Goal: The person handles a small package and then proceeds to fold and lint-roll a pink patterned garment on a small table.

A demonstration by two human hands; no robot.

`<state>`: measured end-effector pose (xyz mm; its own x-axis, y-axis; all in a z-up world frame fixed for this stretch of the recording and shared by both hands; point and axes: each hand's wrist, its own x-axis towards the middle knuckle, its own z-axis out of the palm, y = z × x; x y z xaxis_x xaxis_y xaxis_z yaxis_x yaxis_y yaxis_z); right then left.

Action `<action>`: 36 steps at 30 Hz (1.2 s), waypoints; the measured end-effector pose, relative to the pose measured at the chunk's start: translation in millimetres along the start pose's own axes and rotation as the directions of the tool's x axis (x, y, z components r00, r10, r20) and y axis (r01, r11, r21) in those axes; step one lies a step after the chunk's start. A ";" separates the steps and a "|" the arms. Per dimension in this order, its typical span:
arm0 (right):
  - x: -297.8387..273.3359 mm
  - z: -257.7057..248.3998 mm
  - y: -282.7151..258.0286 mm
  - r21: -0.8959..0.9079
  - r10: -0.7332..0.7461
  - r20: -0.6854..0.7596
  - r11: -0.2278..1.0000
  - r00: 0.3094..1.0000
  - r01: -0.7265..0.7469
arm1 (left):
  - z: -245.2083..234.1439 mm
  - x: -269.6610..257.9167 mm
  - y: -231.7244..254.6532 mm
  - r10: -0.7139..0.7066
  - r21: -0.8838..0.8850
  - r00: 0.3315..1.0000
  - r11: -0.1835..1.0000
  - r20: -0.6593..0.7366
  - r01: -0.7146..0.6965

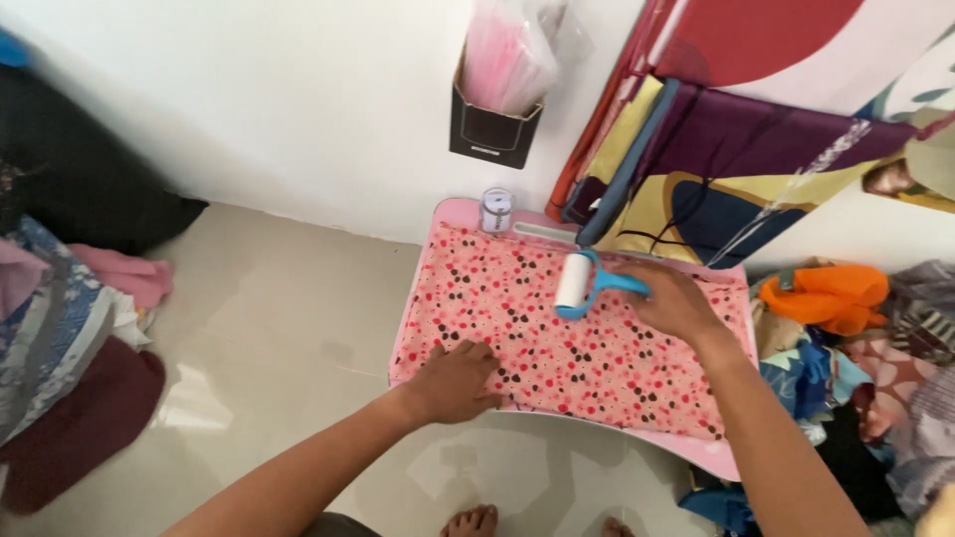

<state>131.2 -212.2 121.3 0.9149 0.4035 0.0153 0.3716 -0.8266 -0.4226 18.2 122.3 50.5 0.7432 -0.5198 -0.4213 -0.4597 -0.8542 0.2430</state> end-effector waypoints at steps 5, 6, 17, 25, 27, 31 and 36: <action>-60.6 -2.3 28.6 -0.011 0.226 -0.158 0.973 0.961 -0.230 | -48.6 29.8 -31.7 -0.015 0.176 0.977 0.983 -0.212 0.053; -63.9 8.1 12.1 -0.015 0.227 -0.162 0.972 0.960 -0.233 | -46.3 41.9 -43.4 -0.010 0.176 0.976 0.983 -0.216 0.049; 41.0 107.8 -56.8 -0.019 0.153 -0.230 0.987 0.961 -0.161 | -25.2 90.6 -103.4 -0.282 0.079 0.902 0.943 -0.326 0.323; -39.0 63.5 -76.2 0.000 0.227 -0.302 0.971 0.926 -0.238 | -26.2 85.0 -99.5 -0.295 0.001 0.898 0.950 -0.327 0.313; -60.1 63.4 -68.6 -0.016 0.283 -0.307 0.953 0.909 -0.302 | -22.7 87.4 -100.7 -0.294 -0.018 0.902 0.953 -0.317 0.304; -32.1 73.1 -42.4 -0.030 0.311 -0.354 0.939 0.882 -0.344 | -21.5 88.1 -101.2 -0.307 -0.028 0.898 0.949 -0.314 0.315; 15.9 72.2 -22.7 -0.045 0.270 -0.362 0.951 0.892 -0.306 | -22.3 88.3 -100.5 -0.310 -0.036 0.900 0.949 -0.305 0.314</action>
<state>125.9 -158.7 65.7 0.9738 -0.0050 0.2274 0.0806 -0.9272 -0.3658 140.8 161.9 8.3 0.9601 -0.2073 -0.1877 -0.1850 -0.9741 0.1298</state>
